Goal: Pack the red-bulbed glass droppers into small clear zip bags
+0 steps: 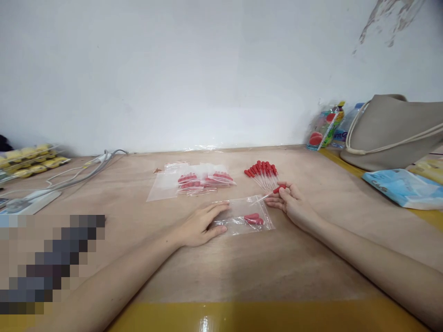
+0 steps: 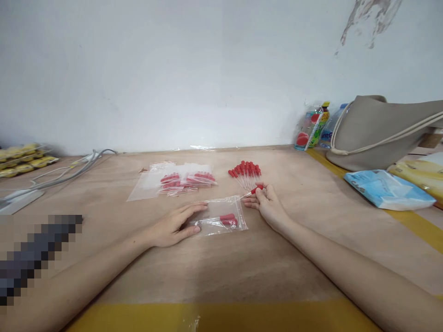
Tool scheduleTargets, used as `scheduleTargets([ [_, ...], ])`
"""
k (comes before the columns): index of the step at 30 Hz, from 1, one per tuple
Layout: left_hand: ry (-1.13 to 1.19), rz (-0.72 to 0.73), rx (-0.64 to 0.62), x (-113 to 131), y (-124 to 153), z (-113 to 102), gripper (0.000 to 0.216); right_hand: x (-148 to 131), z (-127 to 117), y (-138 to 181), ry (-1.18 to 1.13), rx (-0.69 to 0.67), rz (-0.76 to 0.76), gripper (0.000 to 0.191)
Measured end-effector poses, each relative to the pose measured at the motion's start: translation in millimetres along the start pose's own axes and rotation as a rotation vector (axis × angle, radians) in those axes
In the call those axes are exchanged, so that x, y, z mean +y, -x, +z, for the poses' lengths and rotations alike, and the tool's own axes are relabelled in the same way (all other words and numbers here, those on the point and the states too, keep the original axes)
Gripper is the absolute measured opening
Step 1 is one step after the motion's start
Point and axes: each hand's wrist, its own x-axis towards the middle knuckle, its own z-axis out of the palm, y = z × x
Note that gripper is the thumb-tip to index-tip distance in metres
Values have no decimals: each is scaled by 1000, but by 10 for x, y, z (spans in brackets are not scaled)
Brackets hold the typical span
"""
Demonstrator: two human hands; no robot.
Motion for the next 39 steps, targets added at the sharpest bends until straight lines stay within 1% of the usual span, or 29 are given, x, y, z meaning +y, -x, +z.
scheduleTargets([
  [3,3,-14,-15,-2,-1,-3,48,4,-50,45,53,-85,-6,32],
  [5,9,-16,-15,-2,-2,-6,49,-10,-111,55,178,-155,-21,33],
  [7,18,-13,-13,-3,-2,-7,50,-42,-165,55,357,-245,-53,33],
  [10,21,-10,-11,-6,-2,-8,50,-99,-186,51,591,-331,-197,27],
  [12,15,-10,-10,-6,-3,-8,50,-113,-151,51,653,-351,-299,23],
  [14,10,-9,-7,-5,-6,-8,50,-96,-88,51,623,-364,-301,25],
  [17,8,-4,-4,-6,-9,-5,49,-36,15,44,488,-373,-169,33],
  [19,6,0,-5,-12,-11,0,49,-7,64,41,404,-355,-102,36],
  [22,5,1,-4,-21,-12,4,50,-11,81,48,347,-346,-56,37],
  [25,-7,-8,-10,-19,-13,-2,49,-46,38,49,356,-400,-26,37],
  [27,-16,-19,-21,-13,-13,-7,49,-66,-6,24,392,-376,-29,37],
  [29,-21,-22,-33,-13,-12,-7,47,-84,-43,-35,495,-289,-87,34],
  [32,-22,-2,-45,-34,-8,5,45,-123,-53,-188,808,-143,-299,24],
  [34,-18,20,-46,-57,-5,17,44,-156,-7,-318,1021,-92,-443,19],
  [35,-16,27,-46,-68,-4,22,44,-170,33,-386,1103,-74,-482,18],
  [37,-19,30,-47,-82,-3,28,45,-189,140,-518,1233,-27,-496,19],
  [39,-26,26,-48,-84,-2,29,45,-194,262,-633,1345,36,-456,21],
])
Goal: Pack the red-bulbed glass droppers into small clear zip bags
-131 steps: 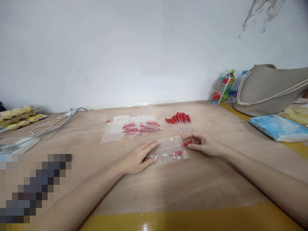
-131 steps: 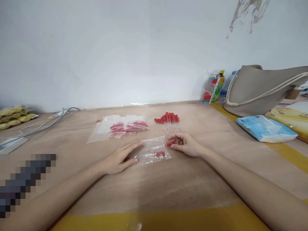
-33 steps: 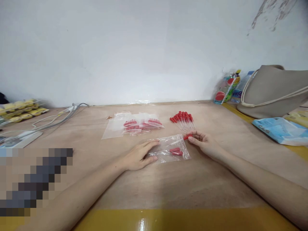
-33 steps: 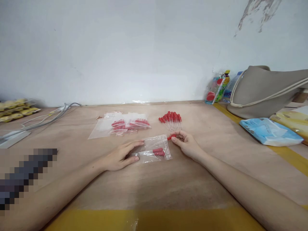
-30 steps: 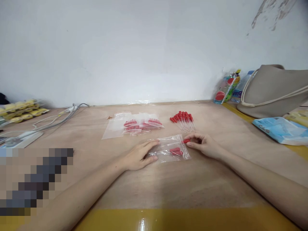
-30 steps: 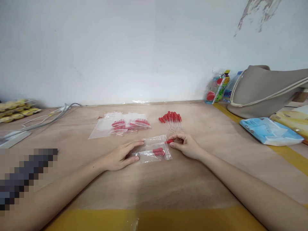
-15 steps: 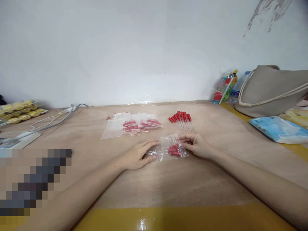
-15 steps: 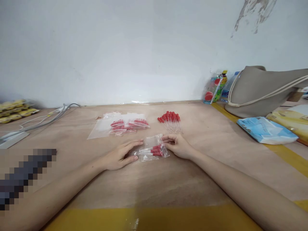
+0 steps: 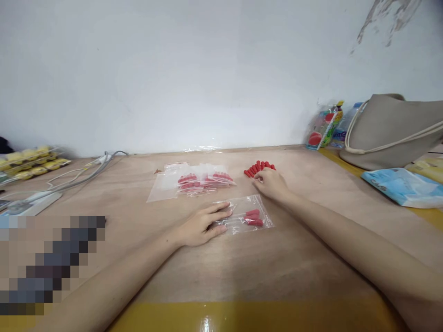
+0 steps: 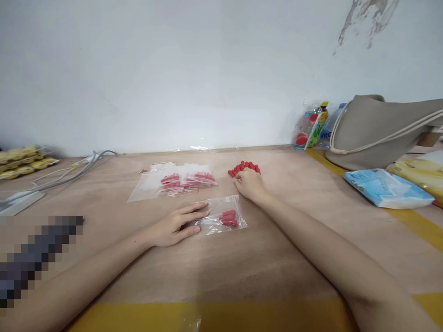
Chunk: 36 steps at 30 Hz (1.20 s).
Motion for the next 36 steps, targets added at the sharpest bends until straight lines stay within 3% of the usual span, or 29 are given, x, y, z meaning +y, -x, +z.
scheduleTargets([
  [6,-10,-6,-4,12,1,-3,45,-223,99,-221,190,-148,180,25],
  [10,-6,-6,1,22,-2,-8,44,-288,107,-238,157,-137,192,24],
  [16,-4,-4,3,29,-4,-10,44,-50,48,-59,-542,89,144,23],
  [18,-3,5,9,20,-4,-4,44,84,-13,77,-750,171,156,43],
  [20,-9,11,14,12,-4,1,44,188,-80,231,-916,169,222,65],
  [22,-18,9,17,13,-3,3,44,234,-130,373,-1034,140,324,75],
  [25,-27,-6,12,33,-1,-9,45,191,-135,522,-1161,135,474,68],
  [29,-29,-18,20,61,-2,-33,51,37,-65,614,-1344,75,571,40],
  [32,-14,-32,25,60,-3,-35,55,-27,-43,661,-1409,-15,554,26],
  [36,-8,-32,25,48,0,-21,58,13,-74,720,-1221,-187,392,32],
])
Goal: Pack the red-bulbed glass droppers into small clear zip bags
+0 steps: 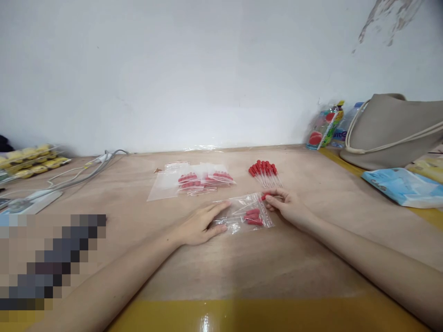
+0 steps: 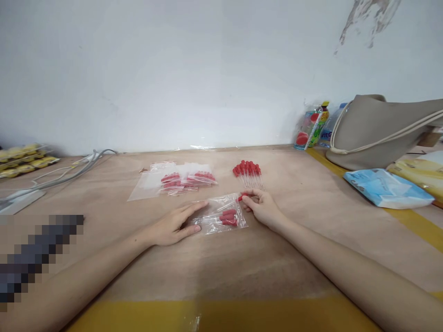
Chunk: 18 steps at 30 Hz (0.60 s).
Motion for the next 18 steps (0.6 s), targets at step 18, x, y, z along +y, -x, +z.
scheduleTargets([
  [18,-4,-6,8,23,-9,-10,56,-3,62,5,250,-232,-88,28],
])
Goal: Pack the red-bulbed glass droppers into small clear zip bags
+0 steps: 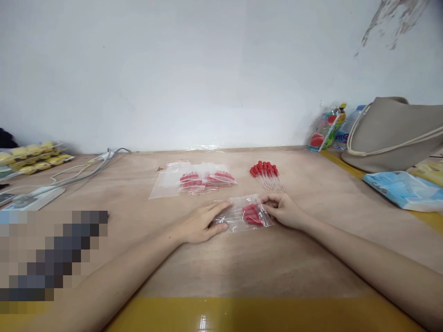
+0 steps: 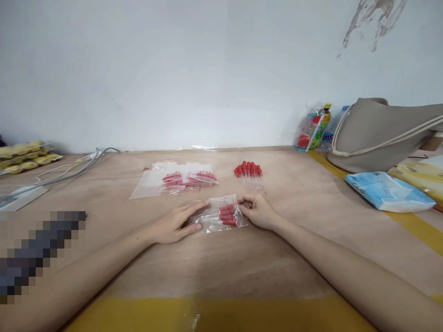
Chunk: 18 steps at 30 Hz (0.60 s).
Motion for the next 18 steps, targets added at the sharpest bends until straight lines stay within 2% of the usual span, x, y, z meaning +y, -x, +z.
scheduleTargets([
  [3,-8,-1,-9,5,-2,-6,53,-1,-87,-50,109,103,-28,27],
  [8,-7,5,-39,-28,6,14,48,-7,-262,-354,691,404,-219,15],
  [13,-14,4,-42,-36,10,20,48,-106,-199,-726,1014,475,-91,20],
  [18,-10,-9,-50,-14,6,10,48,-182,-81,-948,1140,496,69,21],
])
